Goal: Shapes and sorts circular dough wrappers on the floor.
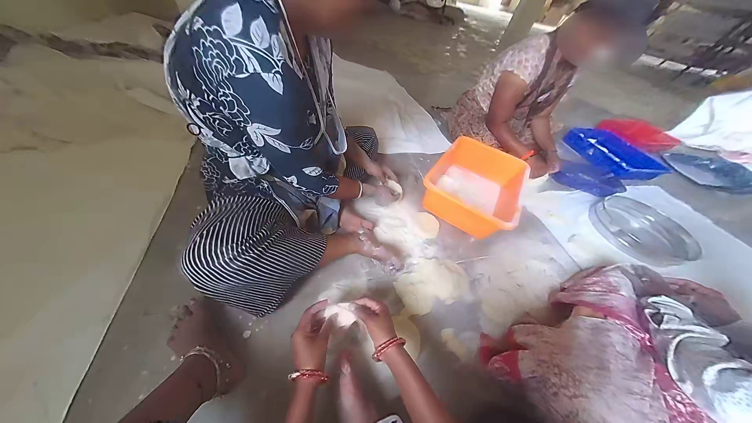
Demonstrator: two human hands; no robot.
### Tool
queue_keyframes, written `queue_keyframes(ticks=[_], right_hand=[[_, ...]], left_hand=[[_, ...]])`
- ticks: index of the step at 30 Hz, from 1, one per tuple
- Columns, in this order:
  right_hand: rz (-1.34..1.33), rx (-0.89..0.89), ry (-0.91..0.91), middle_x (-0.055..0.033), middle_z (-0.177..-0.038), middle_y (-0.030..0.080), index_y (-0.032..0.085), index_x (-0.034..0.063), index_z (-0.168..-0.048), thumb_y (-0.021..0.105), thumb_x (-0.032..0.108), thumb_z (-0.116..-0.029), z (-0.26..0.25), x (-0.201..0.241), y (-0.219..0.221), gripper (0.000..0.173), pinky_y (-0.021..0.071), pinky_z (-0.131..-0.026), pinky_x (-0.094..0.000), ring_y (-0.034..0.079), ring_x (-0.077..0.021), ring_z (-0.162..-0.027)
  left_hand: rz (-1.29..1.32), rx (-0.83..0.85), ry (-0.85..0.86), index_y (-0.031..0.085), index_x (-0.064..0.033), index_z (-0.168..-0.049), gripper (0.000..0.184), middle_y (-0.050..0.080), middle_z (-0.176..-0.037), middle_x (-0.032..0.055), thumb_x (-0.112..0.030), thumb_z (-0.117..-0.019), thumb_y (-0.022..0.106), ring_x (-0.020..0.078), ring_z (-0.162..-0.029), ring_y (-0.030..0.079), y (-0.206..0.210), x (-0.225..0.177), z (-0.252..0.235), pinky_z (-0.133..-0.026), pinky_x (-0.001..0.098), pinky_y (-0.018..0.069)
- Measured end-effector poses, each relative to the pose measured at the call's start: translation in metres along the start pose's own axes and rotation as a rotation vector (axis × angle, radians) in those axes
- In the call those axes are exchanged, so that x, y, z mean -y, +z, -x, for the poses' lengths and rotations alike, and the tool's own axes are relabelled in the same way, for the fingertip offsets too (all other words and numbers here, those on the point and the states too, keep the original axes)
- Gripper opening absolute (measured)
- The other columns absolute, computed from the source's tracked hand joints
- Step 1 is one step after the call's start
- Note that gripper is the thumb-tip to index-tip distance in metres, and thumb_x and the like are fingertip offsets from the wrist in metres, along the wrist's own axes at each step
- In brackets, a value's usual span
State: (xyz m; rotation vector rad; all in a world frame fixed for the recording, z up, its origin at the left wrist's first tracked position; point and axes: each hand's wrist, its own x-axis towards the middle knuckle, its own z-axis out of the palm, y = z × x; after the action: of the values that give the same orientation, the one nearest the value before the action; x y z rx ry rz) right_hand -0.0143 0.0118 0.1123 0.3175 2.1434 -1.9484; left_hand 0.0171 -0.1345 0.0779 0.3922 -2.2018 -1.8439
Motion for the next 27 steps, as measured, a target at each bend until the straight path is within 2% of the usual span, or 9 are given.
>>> queue_keyframes(ticks=[2,7,11,14,15,18,19,22,27], right_hand=[[-0.106,-0.086,0.032,-0.0132,-0.101,0.071,0.071,-0.0066,-0.108,0.066,0.008,-0.0985,0.001,0.000,0.001,0.018,0.0530,-0.085,-0.0314,0.064,-0.0129,-0.090],[-0.314,-0.216,0.105,-0.0167,-0.111,0.068,0.065,-0.0056,-0.118,0.060,0.010,-0.1033,-0.005,0.001,-0.002,0.022,0.0546,-0.090,-0.0395,0.065,-0.0195,-0.099],[-0.031,-0.063,-0.140,-0.0140,-0.104,0.072,0.071,-0.0061,-0.110,0.066,0.008,-0.0971,-0.005,0.004,-0.008,0.019,0.0544,-0.091,-0.0304,0.067,-0.0127,-0.096],[0.044,0.042,-0.217,-0.0112,-0.100,0.073,0.072,-0.0040,-0.107,0.067,0.008,-0.0966,-0.004,0.016,-0.010,0.017,0.0557,-0.088,-0.0274,0.068,-0.0091,-0.092],[0.071,0.087,-0.241,-0.0107,-0.100,0.074,0.073,-0.0038,-0.107,0.067,0.008,-0.0968,-0.003,0.020,-0.011,0.017,0.0561,-0.088,-0.0273,0.068,-0.0088,-0.092],[0.144,0.133,-0.277,-0.0097,-0.097,0.074,0.074,-0.0022,-0.107,0.066,0.010,-0.0974,-0.004,0.026,-0.012,0.018,0.0561,-0.085,-0.0269,0.068,-0.0081,-0.087],[0.149,0.115,-0.276,-0.0096,-0.097,0.074,0.074,-0.0016,-0.108,0.065,0.011,-0.0977,-0.005,0.025,-0.013,0.018,0.0561,-0.084,-0.0268,0.068,-0.0081,-0.086],[0.119,0.030,-0.238,-0.0113,-0.098,0.072,0.073,-0.0029,-0.110,0.065,0.010,-0.0982,-0.006,0.021,-0.014,0.019,0.0539,-0.082,-0.0265,0.065,-0.0089,-0.085],[-0.041,-0.077,-0.128,-0.0150,-0.106,0.071,0.069,-0.0075,-0.114,0.063,0.008,-0.0995,0.001,0.012,-0.010,0.022,0.0534,-0.089,-0.0278,0.066,-0.0110,-0.094]], left_hand=[[-0.018,0.002,0.019,0.066,0.0057,-0.120,0.038,0.074,-0.098,0.0152,-0.001,-0.0837,0.075,0.0163,-0.081,0.072,-0.003,0.002,-0.001,-0.076,0.0335,0.0607],[-0.064,0.152,-0.014,0.067,0.0062,-0.115,0.029,0.073,-0.095,0.0129,0.001,-0.0870,0.070,0.0158,-0.083,0.071,-0.014,0.002,-0.005,-0.079,0.0334,0.0597],[0.041,0.235,-0.089,0.062,0.0055,-0.129,0.039,0.067,-0.123,0.0197,-0.013,-0.0950,0.064,0.0232,-0.108,0.068,-0.010,0.002,-0.005,-0.092,0.0385,0.0569],[0.094,0.335,-0.078,0.053,0.0046,-0.141,0.059,0.058,-0.140,0.0213,-0.024,-0.0916,0.066,0.0283,-0.126,0.060,-0.004,0.002,-0.004,-0.105,0.0426,0.0507],[0.122,0.352,-0.090,0.055,0.0041,-0.138,0.057,0.063,-0.133,0.0175,-0.024,-0.0903,0.067,0.0230,-0.121,0.063,-0.002,0.000,-0.003,-0.103,0.0390,0.0518],[0.300,0.315,-0.166,0.067,-0.0014,-0.101,0.015,0.070,-0.085,-0.0003,-0.012,-0.0905,0.068,0.0056,-0.079,0.066,0.004,-0.009,0.002,-0.076,0.0250,0.0561],[0.384,0.300,-0.214,0.065,-0.0008,-0.099,0.011,0.069,-0.083,0.0003,-0.009,-0.0911,0.067,0.0070,-0.077,0.067,0.006,-0.011,0.003,-0.075,0.0263,0.0568],[0.585,0.211,-0.360,0.059,0.0039,-0.115,0.021,0.071,-0.096,0.0089,-0.002,-0.0951,0.061,0.0152,-0.085,0.071,0.010,-0.020,0.005,-0.079,0.0332,0.0610],[0.679,0.129,-0.474,0.056,0.0011,-0.123,0.022,0.072,-0.100,0.0099,-0.011,-0.1061,0.047,0.0161,-0.086,0.071,0.014,-0.031,0.008,-0.076,0.0344,0.0610]])
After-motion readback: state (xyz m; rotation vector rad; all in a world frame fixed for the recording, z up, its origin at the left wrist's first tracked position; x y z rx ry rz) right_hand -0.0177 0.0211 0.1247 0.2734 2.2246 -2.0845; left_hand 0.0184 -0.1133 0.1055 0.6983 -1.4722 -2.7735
